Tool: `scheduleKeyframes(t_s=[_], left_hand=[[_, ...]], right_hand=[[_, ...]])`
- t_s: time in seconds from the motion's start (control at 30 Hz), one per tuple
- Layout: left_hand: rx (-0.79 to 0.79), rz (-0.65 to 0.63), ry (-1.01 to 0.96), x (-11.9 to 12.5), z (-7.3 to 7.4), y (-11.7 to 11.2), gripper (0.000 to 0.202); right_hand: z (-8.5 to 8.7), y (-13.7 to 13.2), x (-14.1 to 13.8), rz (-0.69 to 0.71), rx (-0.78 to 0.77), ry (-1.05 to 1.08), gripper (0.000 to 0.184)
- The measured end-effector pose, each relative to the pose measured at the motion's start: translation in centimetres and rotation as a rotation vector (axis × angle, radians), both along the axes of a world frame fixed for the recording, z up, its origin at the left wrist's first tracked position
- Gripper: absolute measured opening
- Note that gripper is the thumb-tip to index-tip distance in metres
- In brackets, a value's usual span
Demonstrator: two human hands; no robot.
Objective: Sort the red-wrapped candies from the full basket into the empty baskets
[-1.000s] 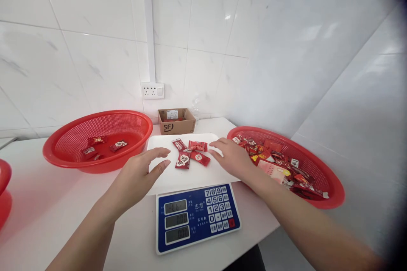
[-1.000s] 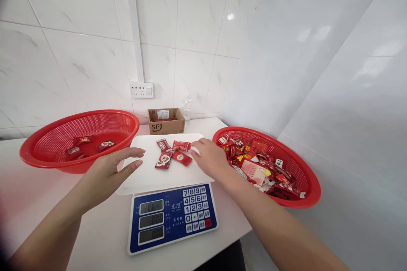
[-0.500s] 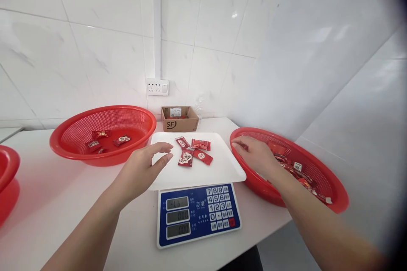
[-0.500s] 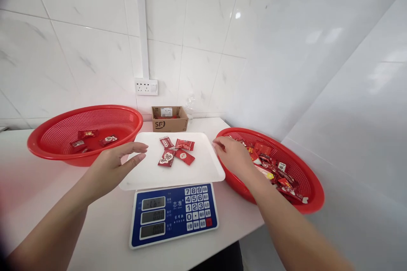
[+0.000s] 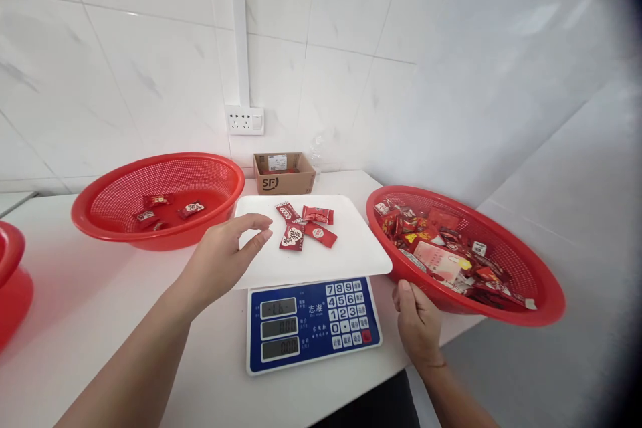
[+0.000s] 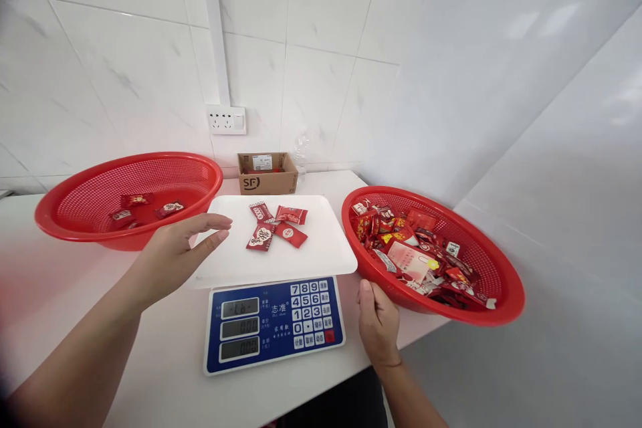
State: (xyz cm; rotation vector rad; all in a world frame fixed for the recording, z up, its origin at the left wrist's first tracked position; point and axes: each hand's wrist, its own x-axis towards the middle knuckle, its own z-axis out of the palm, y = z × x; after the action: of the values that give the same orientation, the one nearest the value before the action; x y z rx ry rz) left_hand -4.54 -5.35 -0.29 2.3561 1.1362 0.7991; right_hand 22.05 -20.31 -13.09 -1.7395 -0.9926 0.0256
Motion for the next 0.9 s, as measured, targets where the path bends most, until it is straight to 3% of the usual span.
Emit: scheduleKeyframes(t_s=[0.17,0.4,0.5,0.73,0.9], left_hand=[[-0.002,-0.006,0.022,0.3,0.0,-0.2,0.032],[-0.049,-0.02,0.1,0.6,0.2,-1.0,0.034],[-0.012,0.034,0.187,-0.3,0.8,-1.2,0.035],[0.155,0.295,0.347,-6.9,1.4,1.4,0.035],[0.019,0.507,0.457,-13.0,1.1,4.9,0.05]], right_hand=[[-1.5,1.9,1.9,0.155,-0.25,0.167,0.042],[-1.6,4.0,3.1,0.218,-0.396,0.107,0.037],[-2.1,4.1,3.3,0.22,-0.408,0.089,0.04],[-2.0,3.8,3.5,0.191,-0.49,0.077,0.047],[-1.9,3.9,3.7,0.197,-0.572,0.083,0.049]])
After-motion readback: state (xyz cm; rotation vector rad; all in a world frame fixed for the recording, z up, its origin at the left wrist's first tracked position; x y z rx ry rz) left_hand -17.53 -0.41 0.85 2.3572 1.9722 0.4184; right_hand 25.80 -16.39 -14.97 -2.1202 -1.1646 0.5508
